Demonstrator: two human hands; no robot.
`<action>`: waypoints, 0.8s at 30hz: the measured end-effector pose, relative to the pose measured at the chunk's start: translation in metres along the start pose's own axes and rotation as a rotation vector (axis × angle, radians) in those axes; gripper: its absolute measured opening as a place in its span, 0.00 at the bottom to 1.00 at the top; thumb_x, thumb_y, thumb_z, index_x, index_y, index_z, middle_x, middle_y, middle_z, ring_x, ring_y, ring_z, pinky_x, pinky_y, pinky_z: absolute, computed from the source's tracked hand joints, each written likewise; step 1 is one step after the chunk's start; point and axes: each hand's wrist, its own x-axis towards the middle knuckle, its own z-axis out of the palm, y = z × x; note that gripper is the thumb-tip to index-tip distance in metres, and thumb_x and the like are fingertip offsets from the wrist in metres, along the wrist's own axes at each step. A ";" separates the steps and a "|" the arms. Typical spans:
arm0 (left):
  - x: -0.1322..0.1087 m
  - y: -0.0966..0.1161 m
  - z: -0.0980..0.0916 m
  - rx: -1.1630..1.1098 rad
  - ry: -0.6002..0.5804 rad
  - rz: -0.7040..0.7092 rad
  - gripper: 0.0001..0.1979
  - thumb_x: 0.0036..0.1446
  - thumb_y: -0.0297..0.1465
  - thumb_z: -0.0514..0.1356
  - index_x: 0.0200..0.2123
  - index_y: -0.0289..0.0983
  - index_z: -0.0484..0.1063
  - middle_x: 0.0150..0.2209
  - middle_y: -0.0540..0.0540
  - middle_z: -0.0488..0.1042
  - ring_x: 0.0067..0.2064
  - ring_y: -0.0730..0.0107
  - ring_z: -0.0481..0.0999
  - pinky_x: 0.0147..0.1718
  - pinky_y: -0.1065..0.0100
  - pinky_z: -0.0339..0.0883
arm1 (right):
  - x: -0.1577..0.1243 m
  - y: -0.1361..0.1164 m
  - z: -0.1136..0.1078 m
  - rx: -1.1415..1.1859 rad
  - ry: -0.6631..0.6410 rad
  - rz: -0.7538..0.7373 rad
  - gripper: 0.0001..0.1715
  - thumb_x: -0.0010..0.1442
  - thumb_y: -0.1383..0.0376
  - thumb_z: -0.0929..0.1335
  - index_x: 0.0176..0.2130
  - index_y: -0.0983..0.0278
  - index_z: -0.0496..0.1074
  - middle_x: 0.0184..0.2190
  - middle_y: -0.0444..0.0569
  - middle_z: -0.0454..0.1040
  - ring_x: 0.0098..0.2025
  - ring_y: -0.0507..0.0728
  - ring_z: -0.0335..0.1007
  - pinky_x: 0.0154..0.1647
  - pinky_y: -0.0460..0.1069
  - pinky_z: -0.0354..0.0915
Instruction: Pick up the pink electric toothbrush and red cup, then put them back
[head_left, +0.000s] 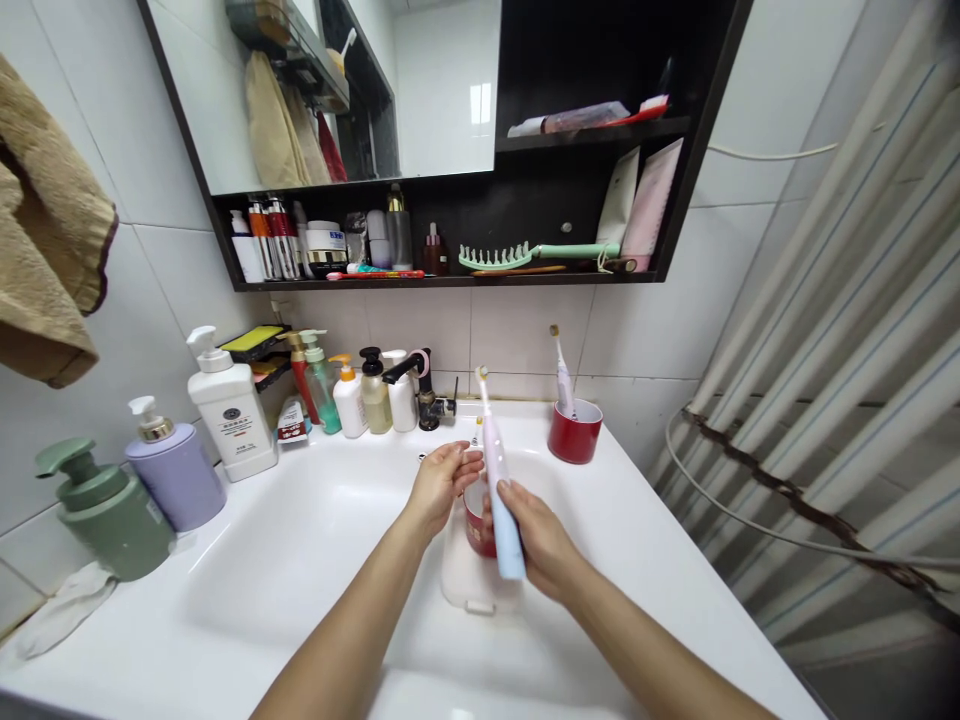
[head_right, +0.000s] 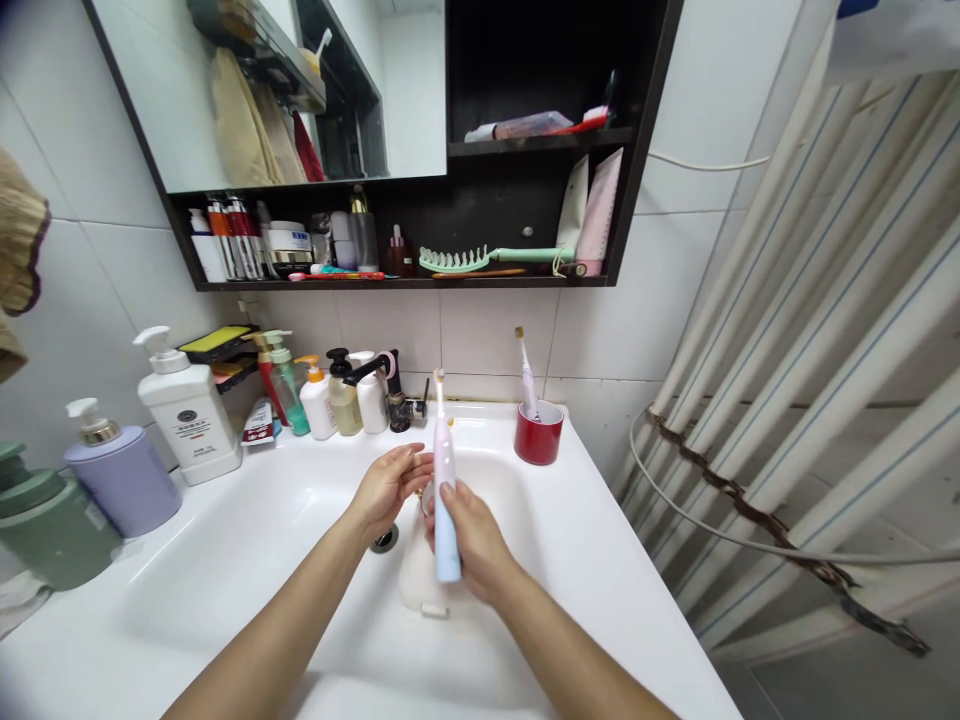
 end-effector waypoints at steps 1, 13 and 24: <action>-0.001 -0.002 -0.002 0.060 0.009 0.004 0.05 0.44 0.27 0.53 0.28 0.33 0.63 0.25 0.45 0.69 0.26 0.76 0.68 0.28 0.72 0.60 | 0.008 -0.005 -0.003 -0.047 0.050 -0.071 0.17 0.46 0.53 0.59 0.28 0.64 0.58 0.21 0.42 0.63 0.21 0.47 0.59 0.25 0.45 0.58; -0.005 -0.044 -0.024 1.287 -0.220 0.397 0.13 0.34 0.20 0.53 0.27 0.37 0.66 0.32 0.46 0.67 0.39 0.64 0.61 0.38 0.65 0.54 | 0.067 0.020 -0.031 -0.620 0.308 -0.212 0.14 0.42 0.57 0.61 0.19 0.66 0.62 0.17 0.43 0.61 0.21 0.50 0.56 0.23 0.45 0.52; 0.018 -0.047 -0.009 1.280 -0.311 0.520 0.07 0.36 0.20 0.52 0.18 0.38 0.63 0.32 0.47 0.66 0.38 0.64 0.62 0.39 0.65 0.54 | 0.082 0.017 -0.046 -0.926 0.364 -0.250 0.17 0.46 0.57 0.58 0.23 0.66 0.68 0.21 0.48 0.69 0.25 0.53 0.62 0.24 0.45 0.54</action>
